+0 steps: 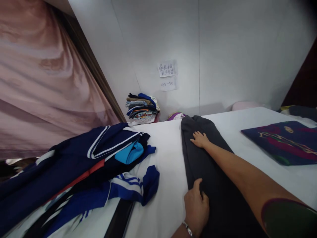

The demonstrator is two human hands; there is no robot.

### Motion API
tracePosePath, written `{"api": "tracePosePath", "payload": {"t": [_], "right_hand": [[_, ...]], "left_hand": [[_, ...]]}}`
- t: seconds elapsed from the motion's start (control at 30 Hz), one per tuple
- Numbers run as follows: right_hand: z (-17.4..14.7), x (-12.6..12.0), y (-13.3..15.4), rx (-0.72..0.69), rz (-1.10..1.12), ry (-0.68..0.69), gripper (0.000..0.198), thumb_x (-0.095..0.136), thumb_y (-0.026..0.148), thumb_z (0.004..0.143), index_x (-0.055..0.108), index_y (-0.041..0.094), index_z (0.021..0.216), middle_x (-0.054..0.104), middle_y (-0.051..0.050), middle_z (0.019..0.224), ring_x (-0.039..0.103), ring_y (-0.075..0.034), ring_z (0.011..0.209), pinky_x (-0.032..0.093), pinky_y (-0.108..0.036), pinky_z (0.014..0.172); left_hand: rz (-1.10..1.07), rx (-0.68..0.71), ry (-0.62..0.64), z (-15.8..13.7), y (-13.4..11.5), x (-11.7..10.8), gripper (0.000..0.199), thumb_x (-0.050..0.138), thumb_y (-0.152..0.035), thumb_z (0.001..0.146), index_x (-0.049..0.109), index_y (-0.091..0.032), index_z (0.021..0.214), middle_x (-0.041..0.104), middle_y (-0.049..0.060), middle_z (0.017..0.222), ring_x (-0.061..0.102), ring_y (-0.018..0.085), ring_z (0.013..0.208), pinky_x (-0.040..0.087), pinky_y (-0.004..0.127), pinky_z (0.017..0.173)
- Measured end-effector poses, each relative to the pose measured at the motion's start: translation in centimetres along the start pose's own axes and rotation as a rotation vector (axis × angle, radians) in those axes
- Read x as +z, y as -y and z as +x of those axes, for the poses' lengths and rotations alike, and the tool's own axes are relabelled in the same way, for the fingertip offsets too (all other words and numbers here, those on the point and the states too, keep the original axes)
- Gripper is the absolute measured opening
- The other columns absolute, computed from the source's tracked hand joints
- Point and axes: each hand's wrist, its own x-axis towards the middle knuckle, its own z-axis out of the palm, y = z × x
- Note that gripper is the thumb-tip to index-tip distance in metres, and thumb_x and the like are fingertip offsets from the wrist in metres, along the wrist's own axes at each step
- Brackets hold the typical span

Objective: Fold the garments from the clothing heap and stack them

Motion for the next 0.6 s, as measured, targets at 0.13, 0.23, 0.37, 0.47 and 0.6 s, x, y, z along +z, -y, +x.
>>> {"api": "tracePosePath", "payload": {"t": [0.13,0.23,0.37,0.47,0.6], "right_hand": [[0.8,-1.3,0.4,-0.010,-0.004,-0.010,0.055,0.036,0.046,0.093,0.044,0.012,0.137,0.031,-0.018,0.150,0.020,-0.032,0.141,0.016,-0.057,0.109],[1.5,-3.3,1.7,-0.060,-0.006,-0.107,0.053,0.035,0.043,0.095,0.041,0.013,0.138,0.026,-0.015,0.153,0.013,-0.030,0.142,0.010,-0.054,0.111],[3.0,-4.6,4.4,-0.104,0.011,-0.156,0.045,0.036,0.042,0.095,0.051,0.015,0.128,0.045,-0.015,0.140,0.031,-0.028,0.134,0.025,-0.042,0.108],[4.4,-4.3,5.7,-0.044,0.019,-0.147,0.043,0.038,0.041,0.094,0.058,0.013,0.119,0.052,-0.019,0.128,0.046,-0.030,0.121,0.039,-0.038,0.097],[6.1,-3.7,5.5,0.071,0.015,-0.138,0.047,0.047,0.040,0.091,0.051,0.010,0.127,0.050,-0.024,0.129,0.054,-0.030,0.113,0.044,-0.039,0.089]], "left_hand": [[-0.005,0.005,-0.001,0.1,0.2,0.3,0.052,0.041,-0.016,0.081,0.051,-0.027,0.132,0.069,0.004,0.094,0.061,0.020,0.086,0.041,0.032,0.079],[-0.012,0.012,0.007,0.1,0.2,0.3,0.053,0.043,-0.014,0.080,0.051,-0.027,0.131,0.069,0.003,0.092,0.062,0.020,0.086,0.041,0.031,0.078],[-0.017,0.010,0.008,0.2,0.2,0.3,0.053,0.042,-0.013,0.080,0.052,-0.026,0.130,0.070,0.003,0.092,0.063,0.019,0.085,0.042,0.030,0.077],[-0.010,0.002,0.027,0.3,0.2,0.2,0.053,0.042,-0.014,0.080,0.052,-0.026,0.130,0.070,0.003,0.088,0.064,0.020,0.083,0.043,0.030,0.076],[-0.026,-0.013,0.033,0.4,0.3,0.3,0.054,0.042,-0.013,0.079,0.053,-0.026,0.130,0.071,0.004,0.095,0.065,0.020,0.087,0.044,0.030,0.080]]}}
